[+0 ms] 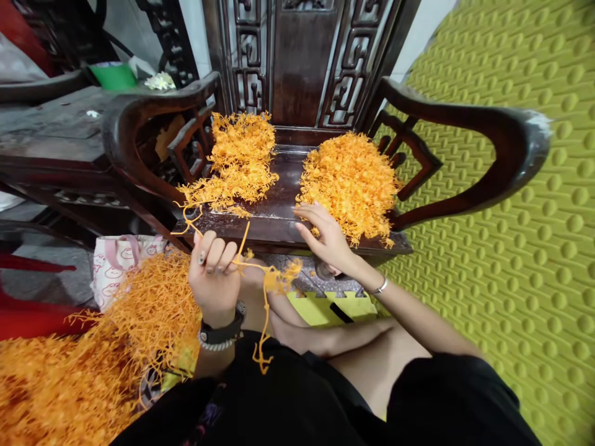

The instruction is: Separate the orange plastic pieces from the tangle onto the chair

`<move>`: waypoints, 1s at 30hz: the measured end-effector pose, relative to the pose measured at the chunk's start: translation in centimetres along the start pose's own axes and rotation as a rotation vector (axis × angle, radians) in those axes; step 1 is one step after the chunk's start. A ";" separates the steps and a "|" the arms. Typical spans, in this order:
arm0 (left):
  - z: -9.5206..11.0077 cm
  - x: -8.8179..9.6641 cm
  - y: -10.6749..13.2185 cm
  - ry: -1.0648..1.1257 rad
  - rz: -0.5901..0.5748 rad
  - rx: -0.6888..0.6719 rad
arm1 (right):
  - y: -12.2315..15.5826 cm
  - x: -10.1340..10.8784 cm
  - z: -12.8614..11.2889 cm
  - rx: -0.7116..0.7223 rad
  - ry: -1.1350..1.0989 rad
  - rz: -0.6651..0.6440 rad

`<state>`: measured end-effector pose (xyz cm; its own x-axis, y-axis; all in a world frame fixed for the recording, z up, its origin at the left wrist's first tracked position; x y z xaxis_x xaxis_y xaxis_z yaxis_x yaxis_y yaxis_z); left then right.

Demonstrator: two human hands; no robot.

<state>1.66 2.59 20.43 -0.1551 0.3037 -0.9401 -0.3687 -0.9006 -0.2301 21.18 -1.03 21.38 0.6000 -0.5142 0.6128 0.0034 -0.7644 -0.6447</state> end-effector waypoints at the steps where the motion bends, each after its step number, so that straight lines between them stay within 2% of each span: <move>1: 0.1 -0.1 0.1 -0.004 -0.022 0.007 | 0.3 0.0 0.3 -0.010 -0.010 -0.002; 4: 0.5 -0.2 1.1 -0.047 -0.123 0.082 | 1.7 -0.4 0.4 -0.038 -0.057 -0.032; 6: 1.1 0.0 2.3 -0.095 -0.228 0.163 | 2.7 -1.9 0.5 -0.066 -0.093 -0.079; 8: 2.1 0.5 3.9 -0.135 -0.351 0.227 | 4.1 -4.7 1.2 -0.095 -0.136 -0.170; 11: 4.6 1.8 6.4 -0.169 -0.486 0.259 | 7.5 -10.9 3.1 -0.153 -0.198 -0.358; 14: 6.9 3.5 8.1 -0.217 -0.480 0.255 | 12.5 -16.1 5.4 -0.285 -0.196 -0.456; 16: 8.0 4.3 8.9 -0.257 -0.430 0.255 | 16.3 -18.0 6.7 -0.399 -0.151 -0.466; 19: 8.7 5.3 9.3 -0.283 -0.381 0.280 | 21.4 -18.4 8.1 -0.569 -0.057 -0.456; 22: 8.6 6.2 8.9 -0.208 -0.415 0.336 | 24.9 -17.4 10.0 -0.717 0.050 -0.448; 26: 7.7 6.7 7.5 -0.019 -0.526 0.373 | 26.8 -15.4 14.6 -0.910 0.255 -0.440; 30: 6.0 6.2 6.8 0.001 -0.552 0.420 | 26.9 -14.4 18.5 -1.042 0.425 -0.492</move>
<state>-7.28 0.21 14.56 0.1584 0.6825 -0.7135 -0.7172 -0.4172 -0.5583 27.47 -7.01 -13.28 0.4062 -0.0196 0.9136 -0.6018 -0.7581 0.2513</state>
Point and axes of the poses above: each hand's wrist, its own y-axis away from the middle knuckle, its own x-axis out of the back of the hand, z = x × y, the point moved 7 cm from there along -y, towards the middle knuckle, and after that the axes turned 6 degrees about z, right-handed, at the moved point
